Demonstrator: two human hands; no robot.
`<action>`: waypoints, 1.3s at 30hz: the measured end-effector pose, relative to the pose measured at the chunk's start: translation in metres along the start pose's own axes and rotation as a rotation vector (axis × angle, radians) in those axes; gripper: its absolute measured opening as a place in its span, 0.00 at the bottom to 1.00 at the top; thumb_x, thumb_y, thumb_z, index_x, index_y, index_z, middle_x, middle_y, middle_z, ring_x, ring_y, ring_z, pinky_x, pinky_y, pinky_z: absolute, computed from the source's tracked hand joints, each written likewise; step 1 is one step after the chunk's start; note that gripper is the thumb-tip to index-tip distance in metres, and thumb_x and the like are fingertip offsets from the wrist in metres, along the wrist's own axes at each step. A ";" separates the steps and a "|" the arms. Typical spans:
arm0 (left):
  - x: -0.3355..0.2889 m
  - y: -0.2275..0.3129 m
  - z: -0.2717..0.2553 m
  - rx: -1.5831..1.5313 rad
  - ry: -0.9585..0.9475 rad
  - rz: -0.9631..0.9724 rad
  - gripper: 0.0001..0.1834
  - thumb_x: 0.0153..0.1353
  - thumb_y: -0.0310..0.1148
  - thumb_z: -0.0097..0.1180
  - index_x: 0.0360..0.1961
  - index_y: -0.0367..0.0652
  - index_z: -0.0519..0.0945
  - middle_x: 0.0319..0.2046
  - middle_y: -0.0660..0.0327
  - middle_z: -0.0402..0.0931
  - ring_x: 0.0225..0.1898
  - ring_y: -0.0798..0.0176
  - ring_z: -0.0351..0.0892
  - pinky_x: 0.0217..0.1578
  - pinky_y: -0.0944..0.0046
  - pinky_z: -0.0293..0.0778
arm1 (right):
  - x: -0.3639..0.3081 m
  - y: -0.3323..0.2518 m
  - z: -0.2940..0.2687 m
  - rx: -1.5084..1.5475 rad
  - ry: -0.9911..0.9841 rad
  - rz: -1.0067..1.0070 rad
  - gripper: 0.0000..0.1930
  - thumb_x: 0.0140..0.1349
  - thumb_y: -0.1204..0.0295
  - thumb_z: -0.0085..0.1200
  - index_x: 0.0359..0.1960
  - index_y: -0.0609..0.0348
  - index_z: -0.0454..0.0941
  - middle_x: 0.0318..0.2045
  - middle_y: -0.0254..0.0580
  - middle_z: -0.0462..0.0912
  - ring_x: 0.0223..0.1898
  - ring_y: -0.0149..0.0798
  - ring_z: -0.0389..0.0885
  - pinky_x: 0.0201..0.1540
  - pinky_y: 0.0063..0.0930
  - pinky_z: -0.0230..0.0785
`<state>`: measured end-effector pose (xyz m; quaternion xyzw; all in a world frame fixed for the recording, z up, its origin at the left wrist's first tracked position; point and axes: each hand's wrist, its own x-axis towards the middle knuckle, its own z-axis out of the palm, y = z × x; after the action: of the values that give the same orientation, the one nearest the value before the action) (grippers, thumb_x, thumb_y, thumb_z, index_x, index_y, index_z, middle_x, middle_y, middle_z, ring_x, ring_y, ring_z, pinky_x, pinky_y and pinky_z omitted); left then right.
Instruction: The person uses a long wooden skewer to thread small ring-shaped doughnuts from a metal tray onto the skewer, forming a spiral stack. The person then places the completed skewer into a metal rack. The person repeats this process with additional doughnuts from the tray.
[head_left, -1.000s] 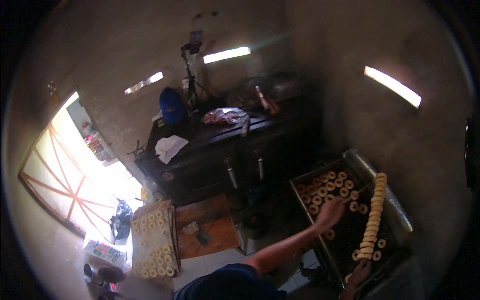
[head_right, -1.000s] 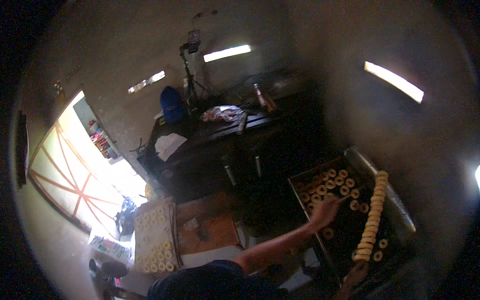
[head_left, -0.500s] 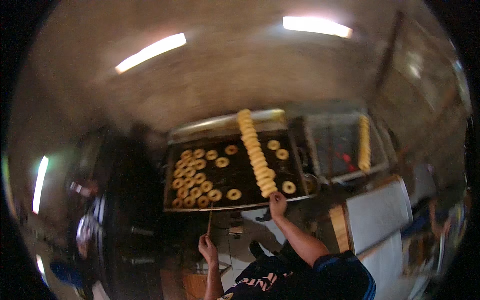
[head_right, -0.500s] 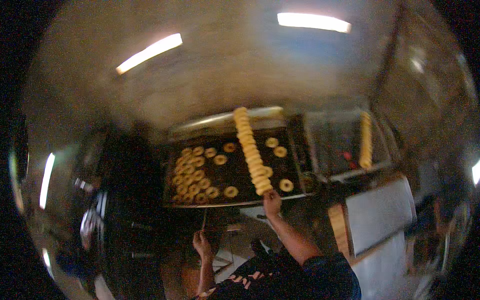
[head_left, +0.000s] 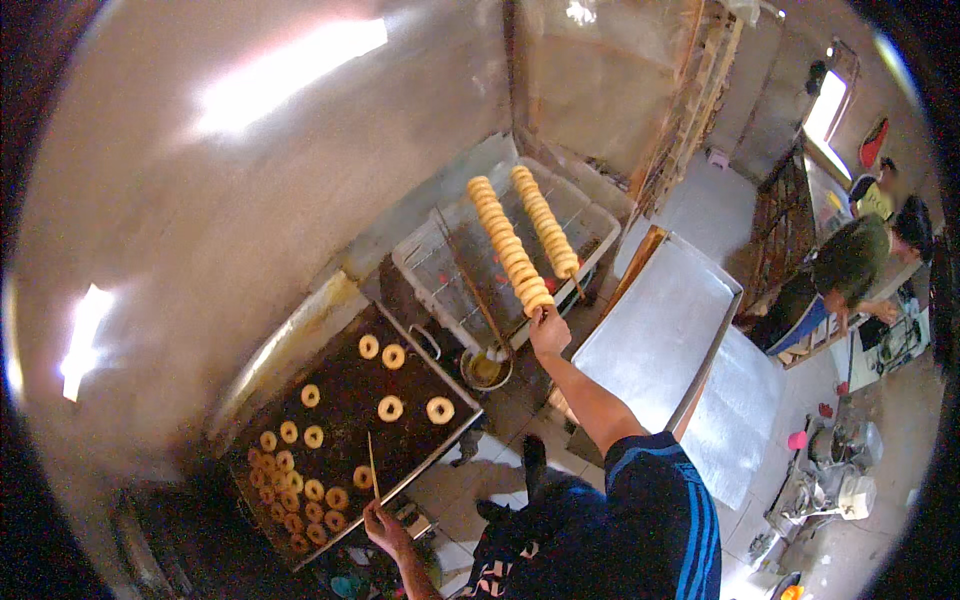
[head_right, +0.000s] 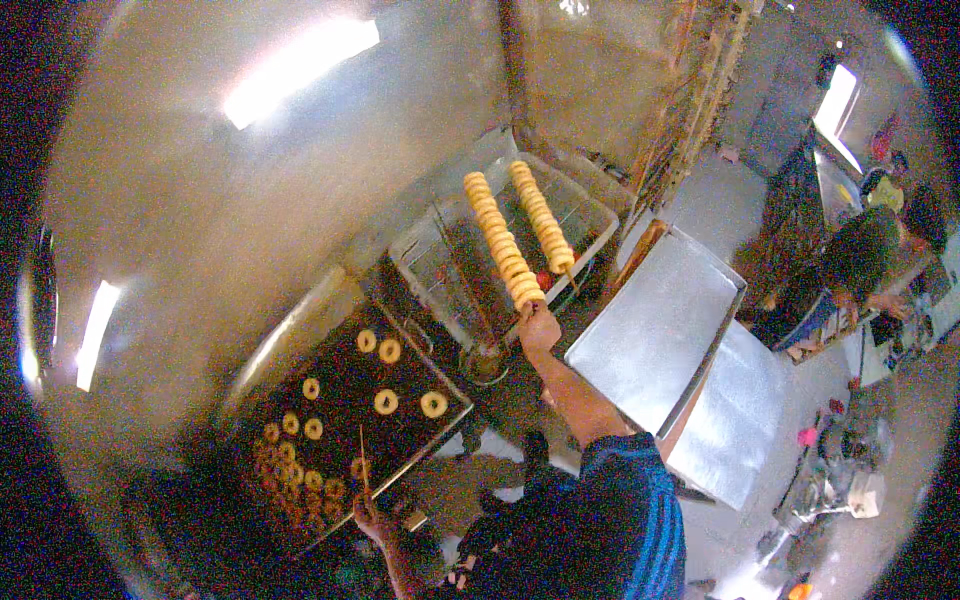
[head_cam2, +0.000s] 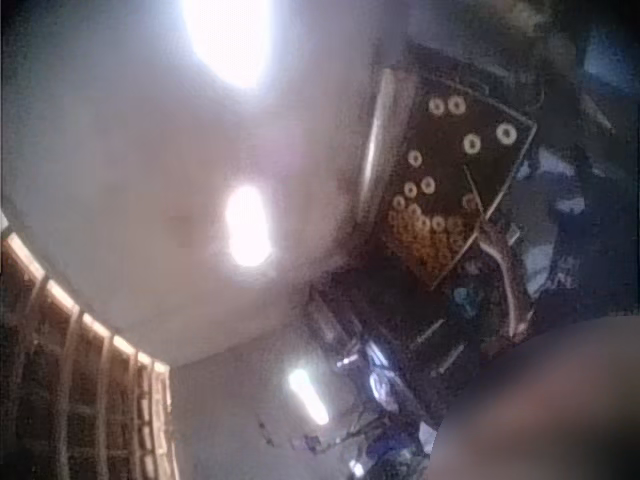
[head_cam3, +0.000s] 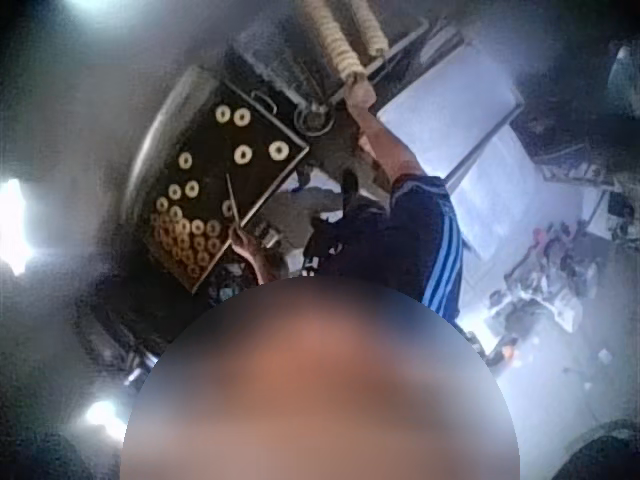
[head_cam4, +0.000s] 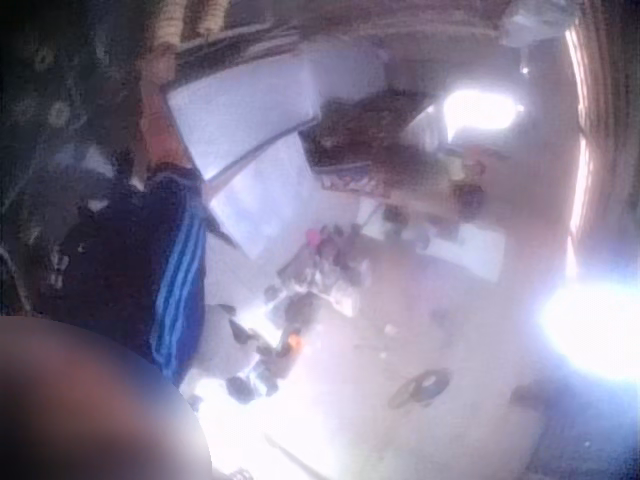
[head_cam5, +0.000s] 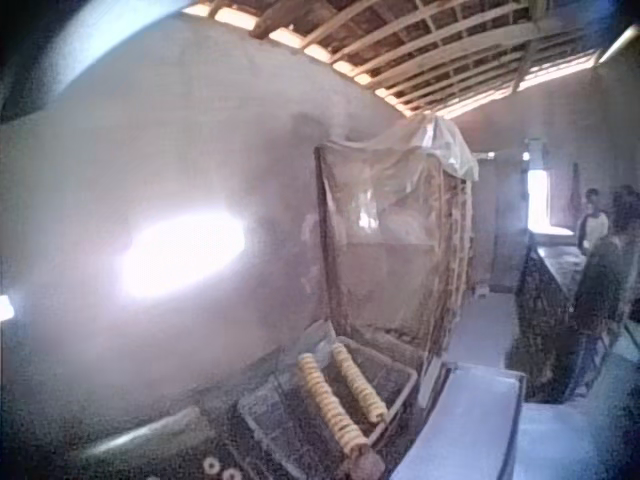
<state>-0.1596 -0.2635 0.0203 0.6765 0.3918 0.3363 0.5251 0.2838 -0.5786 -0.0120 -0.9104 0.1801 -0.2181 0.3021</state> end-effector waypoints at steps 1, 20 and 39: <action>0.001 0.008 0.012 0.170 -0.007 0.043 0.10 0.76 0.31 0.53 0.45 0.35 0.80 0.30 0.66 0.72 0.29 0.72 0.64 0.29 0.67 0.63 | 0.021 0.005 0.008 -0.058 -0.047 0.063 0.18 0.72 0.52 0.53 0.41 0.54 0.85 0.25 0.47 0.87 0.28 0.56 0.87 0.32 0.51 0.80; 0.022 0.018 0.108 0.558 -0.208 0.281 0.10 0.74 0.32 0.55 0.45 0.37 0.83 0.31 0.57 0.81 0.33 0.65 0.76 0.35 0.60 0.73 | -0.042 0.028 0.036 -0.085 -0.372 -0.417 0.17 0.64 0.57 0.63 0.47 0.53 0.86 0.47 0.53 0.79 0.49 0.61 0.77 0.49 0.57 0.71; 0.171 0.017 0.092 0.890 -0.636 0.309 0.09 0.65 0.37 0.60 0.38 0.44 0.83 0.31 0.47 0.86 0.35 0.40 0.87 0.37 0.43 0.82 | -0.148 -0.043 -0.328 -0.496 -0.779 -0.496 0.24 0.62 0.75 0.58 0.58 0.34 0.86 0.29 0.40 0.83 0.30 0.48 0.85 0.32 0.44 0.77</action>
<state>0.0034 -0.1560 0.0238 0.9500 0.2149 -0.0087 0.2263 0.0014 -0.6327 0.2094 -0.9834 -0.1205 0.1207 0.0614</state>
